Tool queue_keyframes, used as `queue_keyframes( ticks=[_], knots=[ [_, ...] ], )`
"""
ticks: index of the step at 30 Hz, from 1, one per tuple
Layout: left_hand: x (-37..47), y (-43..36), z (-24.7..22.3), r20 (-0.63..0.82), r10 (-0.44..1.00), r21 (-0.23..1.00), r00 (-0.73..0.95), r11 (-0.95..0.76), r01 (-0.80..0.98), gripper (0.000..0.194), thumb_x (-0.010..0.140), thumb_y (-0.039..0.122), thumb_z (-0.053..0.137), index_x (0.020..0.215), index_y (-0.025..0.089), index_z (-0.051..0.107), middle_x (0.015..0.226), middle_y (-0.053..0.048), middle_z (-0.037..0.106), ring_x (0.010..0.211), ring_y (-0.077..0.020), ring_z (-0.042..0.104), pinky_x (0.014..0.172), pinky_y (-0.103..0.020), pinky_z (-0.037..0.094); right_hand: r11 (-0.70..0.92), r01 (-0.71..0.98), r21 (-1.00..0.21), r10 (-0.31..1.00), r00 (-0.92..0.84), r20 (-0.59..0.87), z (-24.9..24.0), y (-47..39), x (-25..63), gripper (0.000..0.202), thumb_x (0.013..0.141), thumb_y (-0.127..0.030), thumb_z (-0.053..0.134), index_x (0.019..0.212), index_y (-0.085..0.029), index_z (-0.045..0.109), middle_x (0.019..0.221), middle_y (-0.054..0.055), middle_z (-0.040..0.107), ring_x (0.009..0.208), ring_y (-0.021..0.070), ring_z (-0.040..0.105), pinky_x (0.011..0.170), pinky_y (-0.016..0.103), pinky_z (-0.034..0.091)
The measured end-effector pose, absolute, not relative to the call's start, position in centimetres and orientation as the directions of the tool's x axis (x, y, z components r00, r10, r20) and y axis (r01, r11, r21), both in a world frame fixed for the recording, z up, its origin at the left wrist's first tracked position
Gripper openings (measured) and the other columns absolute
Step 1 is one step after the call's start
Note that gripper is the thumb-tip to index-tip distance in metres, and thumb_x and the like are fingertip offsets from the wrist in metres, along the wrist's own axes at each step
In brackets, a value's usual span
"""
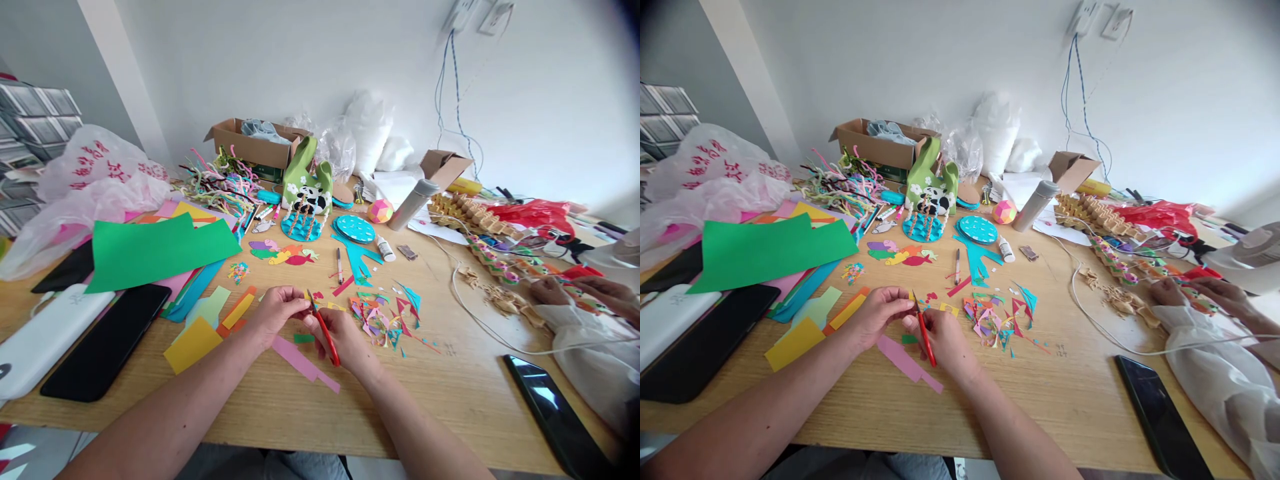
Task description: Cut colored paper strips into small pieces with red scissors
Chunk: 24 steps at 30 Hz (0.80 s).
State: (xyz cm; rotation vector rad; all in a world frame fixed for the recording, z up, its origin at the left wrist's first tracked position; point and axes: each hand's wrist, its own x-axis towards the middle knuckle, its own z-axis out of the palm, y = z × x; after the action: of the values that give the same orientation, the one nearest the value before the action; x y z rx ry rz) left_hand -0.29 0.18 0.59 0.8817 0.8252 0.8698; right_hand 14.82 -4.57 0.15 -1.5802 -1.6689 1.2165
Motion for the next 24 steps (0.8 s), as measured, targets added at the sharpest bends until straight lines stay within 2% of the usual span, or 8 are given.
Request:
queue_keyframes(
  ticks=[8, 13, 24],
  knots=[
    [-0.35, 0.28, 0.40, -0.246, 0.881, 0.894, 0.403, 0.367, -0.257, 0.012, 0.059, 0.020, 0.071, 0.063, 0.013, 0.062, 0.062, 0.000, 0.064, 0.059, -0.0101, 0.057, 0.060, -0.022, 0.044, -0.063, 0.526, -0.848, 0.970, -0.168, -0.176, 0.28, -4.44, 14.90, 0.041, 0.083, -0.052, 0.060, 0.065, -0.017, 0.049, 0.044, -0.001, 0.055, 0.037, 0.0116, 0.053, 0.036, 0.017, 0.030],
    [-0.40, 0.34, 0.42, -0.251, 0.884, 0.900, 0.394, 0.363, -0.240, 0.012, 0.059, 0.021, 0.071, 0.065, 0.013, 0.063, 0.062, -0.001, 0.065, 0.059, -0.0111, 0.058, 0.061, -0.023, 0.045, -0.100, 0.511, -0.853, 0.964, -0.161, -0.210, 0.51, -4.52, 14.90, 0.042, 0.082, -0.054, 0.060, 0.064, -0.018, 0.048, 0.043, -0.001, 0.054, 0.036, 0.0117, 0.053, 0.035, 0.017, 0.029],
    [-0.43, 0.42, 0.41, -0.236, 0.893, 0.895, 0.383, 0.354, -0.274, 0.011, 0.059, 0.021, 0.070, 0.064, 0.013, 0.063, 0.060, -0.001, 0.064, 0.058, -0.0117, 0.058, 0.059, -0.023, 0.045, -0.081, 0.519, -0.851, 0.966, -0.170, -0.195, 0.44, -4.58, 14.88, 0.043, 0.082, -0.055, 0.059, 0.065, -0.018, 0.048, 0.044, -0.001, 0.055, 0.037, 0.0124, 0.054, 0.035, 0.018, 0.029]
  ],
)
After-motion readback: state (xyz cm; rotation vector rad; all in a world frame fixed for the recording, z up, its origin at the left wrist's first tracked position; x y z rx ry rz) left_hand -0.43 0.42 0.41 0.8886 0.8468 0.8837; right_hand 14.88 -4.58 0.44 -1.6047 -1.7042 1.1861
